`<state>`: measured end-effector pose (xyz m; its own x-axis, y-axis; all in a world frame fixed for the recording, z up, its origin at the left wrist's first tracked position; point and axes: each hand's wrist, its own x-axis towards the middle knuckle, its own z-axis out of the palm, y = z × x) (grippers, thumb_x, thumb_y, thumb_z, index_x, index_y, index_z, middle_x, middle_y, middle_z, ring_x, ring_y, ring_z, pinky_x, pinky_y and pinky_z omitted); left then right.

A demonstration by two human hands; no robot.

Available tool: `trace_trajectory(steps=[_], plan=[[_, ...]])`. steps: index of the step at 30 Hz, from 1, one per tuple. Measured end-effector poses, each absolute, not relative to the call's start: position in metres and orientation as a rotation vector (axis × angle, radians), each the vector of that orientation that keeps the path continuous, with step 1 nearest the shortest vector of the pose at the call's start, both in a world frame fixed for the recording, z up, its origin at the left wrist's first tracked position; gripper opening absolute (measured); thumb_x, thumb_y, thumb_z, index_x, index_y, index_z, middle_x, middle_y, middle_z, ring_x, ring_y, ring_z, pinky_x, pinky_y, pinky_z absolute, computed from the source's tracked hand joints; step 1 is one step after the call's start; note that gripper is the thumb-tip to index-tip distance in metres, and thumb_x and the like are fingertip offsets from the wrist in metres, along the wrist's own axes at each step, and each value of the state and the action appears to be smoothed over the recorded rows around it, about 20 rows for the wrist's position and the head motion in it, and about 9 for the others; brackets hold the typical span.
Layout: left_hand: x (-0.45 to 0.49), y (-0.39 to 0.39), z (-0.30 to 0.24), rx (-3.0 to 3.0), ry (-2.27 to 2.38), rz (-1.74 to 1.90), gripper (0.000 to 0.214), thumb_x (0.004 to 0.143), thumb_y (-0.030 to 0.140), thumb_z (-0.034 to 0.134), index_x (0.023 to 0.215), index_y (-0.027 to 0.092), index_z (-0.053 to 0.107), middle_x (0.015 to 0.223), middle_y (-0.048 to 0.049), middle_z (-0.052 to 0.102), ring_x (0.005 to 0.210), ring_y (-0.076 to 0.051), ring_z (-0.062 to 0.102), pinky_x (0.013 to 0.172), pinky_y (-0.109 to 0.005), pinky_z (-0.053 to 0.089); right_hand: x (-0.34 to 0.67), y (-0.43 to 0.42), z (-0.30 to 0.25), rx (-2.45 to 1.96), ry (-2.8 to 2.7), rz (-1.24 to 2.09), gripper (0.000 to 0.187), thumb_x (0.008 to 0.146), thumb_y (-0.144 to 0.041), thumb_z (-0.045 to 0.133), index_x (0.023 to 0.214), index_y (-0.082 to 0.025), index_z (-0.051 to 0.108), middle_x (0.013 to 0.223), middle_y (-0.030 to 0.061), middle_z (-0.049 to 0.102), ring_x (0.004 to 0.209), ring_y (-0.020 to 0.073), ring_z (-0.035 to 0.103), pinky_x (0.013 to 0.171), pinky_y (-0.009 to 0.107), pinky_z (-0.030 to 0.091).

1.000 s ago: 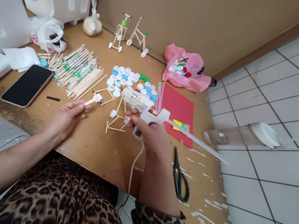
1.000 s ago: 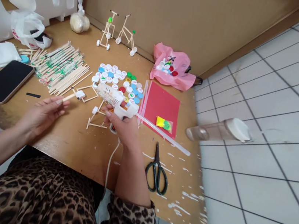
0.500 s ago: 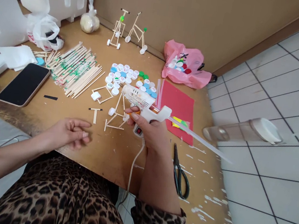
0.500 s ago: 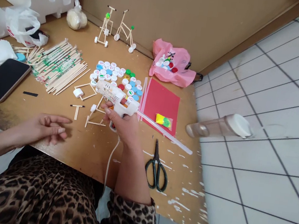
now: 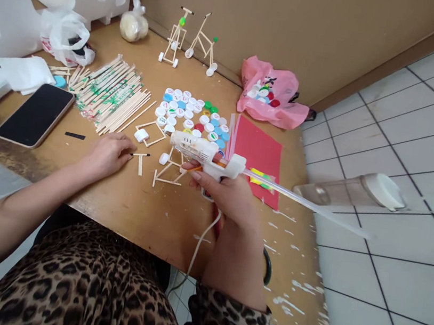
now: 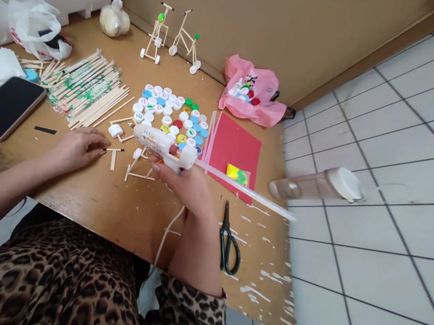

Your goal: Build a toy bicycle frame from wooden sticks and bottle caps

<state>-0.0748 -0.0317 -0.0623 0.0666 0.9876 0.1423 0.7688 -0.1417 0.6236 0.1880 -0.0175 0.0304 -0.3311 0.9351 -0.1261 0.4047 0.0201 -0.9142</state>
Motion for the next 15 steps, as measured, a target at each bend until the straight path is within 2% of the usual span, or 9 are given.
trace_trajectory(steps=[7,12,15], plan=[[-0.075,-0.029,-0.071,2.033,1.728,0.832,0.019,0.078,0.023,0.054,0.075,0.024,0.072,0.085,-0.0077,0.07,0.082,-0.024,0.063,0.074,-0.035,0.047,0.183,-0.014,0.036,-1.36,-1.829,1.293,0.018,0.073,-0.037,0.071,0.083,-0.022,0.071,0.081,0.0014,0.07,0.064,0.0129,0.057,0.061,0.03,0.047],[-0.085,-0.034,-0.068,2.026,1.729,0.845,0.018,0.079,0.026,0.053,0.073,0.025,0.07,0.084,-0.007,0.07,0.082,-0.024,0.063,0.074,-0.034,0.047,0.176,-0.041,0.033,-1.298,-1.848,1.39,0.021,0.075,-0.038,0.072,0.09,-0.023,0.072,0.089,0.0022,0.071,0.075,0.0155,0.06,0.067,0.03,0.051],[-0.094,-0.042,-0.064,1.997,1.719,0.827,0.018,0.081,0.027,0.053,0.076,0.024,0.07,0.086,-0.0074,0.07,0.084,-0.025,0.063,0.077,-0.036,0.047,0.173,-0.06,0.025,-1.309,-1.87,1.438,0.026,0.077,-0.038,0.071,0.098,-0.024,0.072,0.1,0.0044,0.073,0.089,0.0199,0.064,0.08,0.035,0.052]])
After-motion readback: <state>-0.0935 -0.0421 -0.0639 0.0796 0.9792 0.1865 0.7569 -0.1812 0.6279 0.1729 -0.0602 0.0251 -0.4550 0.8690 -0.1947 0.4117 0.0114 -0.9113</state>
